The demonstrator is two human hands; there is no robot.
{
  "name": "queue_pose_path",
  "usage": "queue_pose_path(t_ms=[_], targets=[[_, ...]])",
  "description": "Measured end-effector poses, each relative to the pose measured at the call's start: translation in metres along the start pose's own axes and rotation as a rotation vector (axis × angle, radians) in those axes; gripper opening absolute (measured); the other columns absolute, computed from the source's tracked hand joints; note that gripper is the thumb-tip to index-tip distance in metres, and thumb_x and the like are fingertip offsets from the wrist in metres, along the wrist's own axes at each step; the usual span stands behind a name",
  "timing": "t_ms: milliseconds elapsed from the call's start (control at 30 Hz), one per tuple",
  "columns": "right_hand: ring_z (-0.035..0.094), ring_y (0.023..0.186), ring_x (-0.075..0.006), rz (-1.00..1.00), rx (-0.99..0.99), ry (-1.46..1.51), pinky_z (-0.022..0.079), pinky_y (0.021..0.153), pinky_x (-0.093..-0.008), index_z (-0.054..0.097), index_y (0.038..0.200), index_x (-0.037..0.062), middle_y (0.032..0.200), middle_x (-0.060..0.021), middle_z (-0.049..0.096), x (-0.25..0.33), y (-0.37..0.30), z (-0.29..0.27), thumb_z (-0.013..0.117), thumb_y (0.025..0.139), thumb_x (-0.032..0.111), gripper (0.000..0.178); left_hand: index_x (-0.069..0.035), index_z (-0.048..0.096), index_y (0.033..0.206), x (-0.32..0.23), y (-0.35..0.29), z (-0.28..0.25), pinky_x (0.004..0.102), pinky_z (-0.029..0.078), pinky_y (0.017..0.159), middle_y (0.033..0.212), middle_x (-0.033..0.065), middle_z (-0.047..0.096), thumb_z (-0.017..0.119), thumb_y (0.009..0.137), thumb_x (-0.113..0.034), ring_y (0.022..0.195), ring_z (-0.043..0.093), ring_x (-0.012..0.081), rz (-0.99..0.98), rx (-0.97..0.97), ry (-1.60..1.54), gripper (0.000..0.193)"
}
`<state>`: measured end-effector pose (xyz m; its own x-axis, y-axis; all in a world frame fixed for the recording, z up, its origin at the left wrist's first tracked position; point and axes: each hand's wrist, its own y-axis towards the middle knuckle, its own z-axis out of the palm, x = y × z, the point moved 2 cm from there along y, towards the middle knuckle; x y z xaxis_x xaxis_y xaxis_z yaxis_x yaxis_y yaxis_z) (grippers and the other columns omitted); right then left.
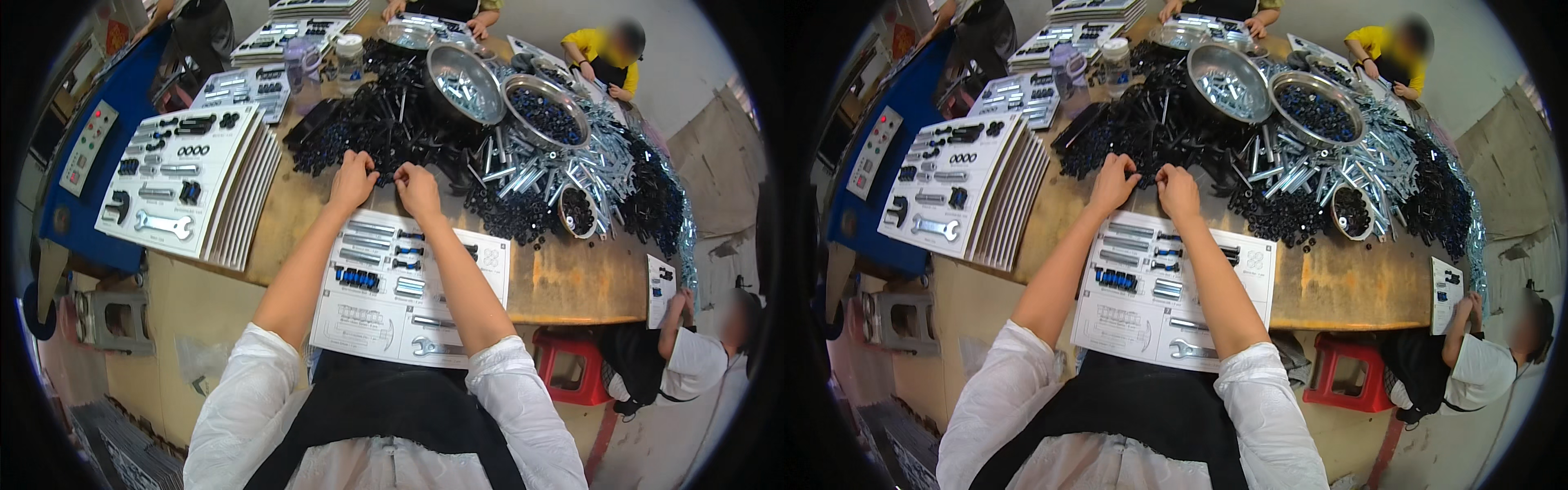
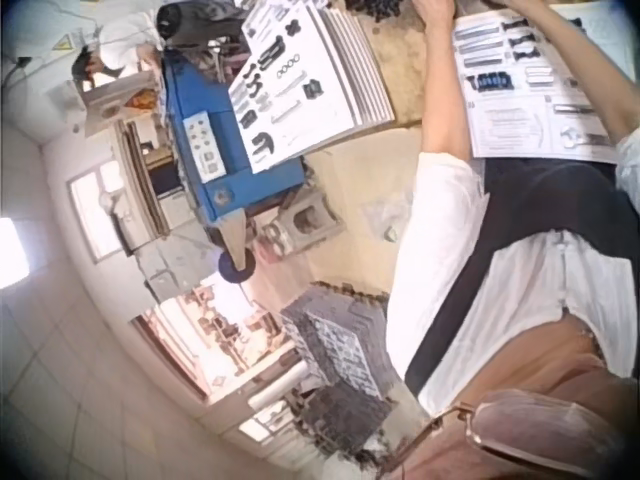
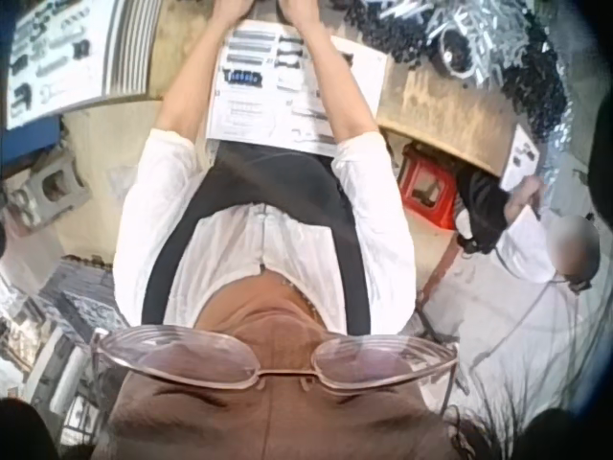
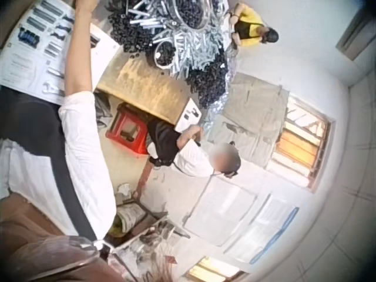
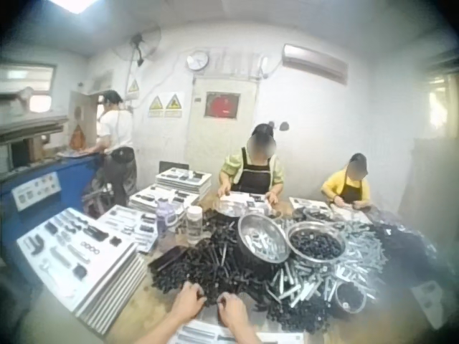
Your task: The person assembles tool kits by picking various hardware items from piles on a table and placing them into designated slots on a cardboard backing. They handle bolts, nuts, washers, and small tools, arranging them according to a printed layout. Completed kits are stacked to the side.
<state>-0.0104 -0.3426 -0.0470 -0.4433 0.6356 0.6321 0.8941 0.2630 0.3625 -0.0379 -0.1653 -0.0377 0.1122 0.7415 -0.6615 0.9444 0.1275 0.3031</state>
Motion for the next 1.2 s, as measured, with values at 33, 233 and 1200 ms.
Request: queue_pose_path(t_ms=[33, 233, 1200], targets=[[0.065, 0.087, -0.0361, 0.003, -0.013, 0.028, 0.053, 0.076, -0.0462, 0.065, 0.098, 0.0115, 0.087, -0.0122, 0.065, 0.004, -0.004, 0.002, 0.074, 0.08, 0.007, 0.021, -0.005, 0.06, 0.095, 0.002, -0.006, -0.003, 0.0456, 0.052, 0.079, 0.1, 0.0155, 0.057, 0.078, 0.082, -0.015, 0.091, 0.063, 0.0378, 0.014, -0.039, -0.004, 0.024], [0.066, 0.09, -0.0329, 0.052, 0.026, -0.03, 0.054, 0.077, -0.0435, 0.067, 0.104, 0.0125, 0.098, -0.0106, 0.064, 0.023, -0.004, 0.0, 0.076, 0.082, 0.013, 0.023, -0.004, 0.075, 0.087, 0.0, -0.01, -0.02, 0.0397, 0.053, 0.073, 0.084, 0.0131, 0.066, 0.08, 0.082, -0.023, 0.079, 0.067, 0.0296, -0.051, -0.099, -0.074, 0.02], [0.069, 0.086, -0.0337, -0.021, 0.321, 0.028, 0.055, 0.078, -0.0437, 0.073, 0.093, 0.0071, 0.091, -0.0134, 0.07, 0.062, -0.014, 0.015, 0.076, 0.082, 0.015, 0.014, -0.007, 0.078, 0.088, 0.047, -0.1, -0.081, 0.0402, 0.052, 0.063, 0.078, 0.0127, 0.073, 0.079, 0.083, -0.032, 0.07, 0.07, 0.0293, -0.402, -0.173, -0.02, 0.026]])
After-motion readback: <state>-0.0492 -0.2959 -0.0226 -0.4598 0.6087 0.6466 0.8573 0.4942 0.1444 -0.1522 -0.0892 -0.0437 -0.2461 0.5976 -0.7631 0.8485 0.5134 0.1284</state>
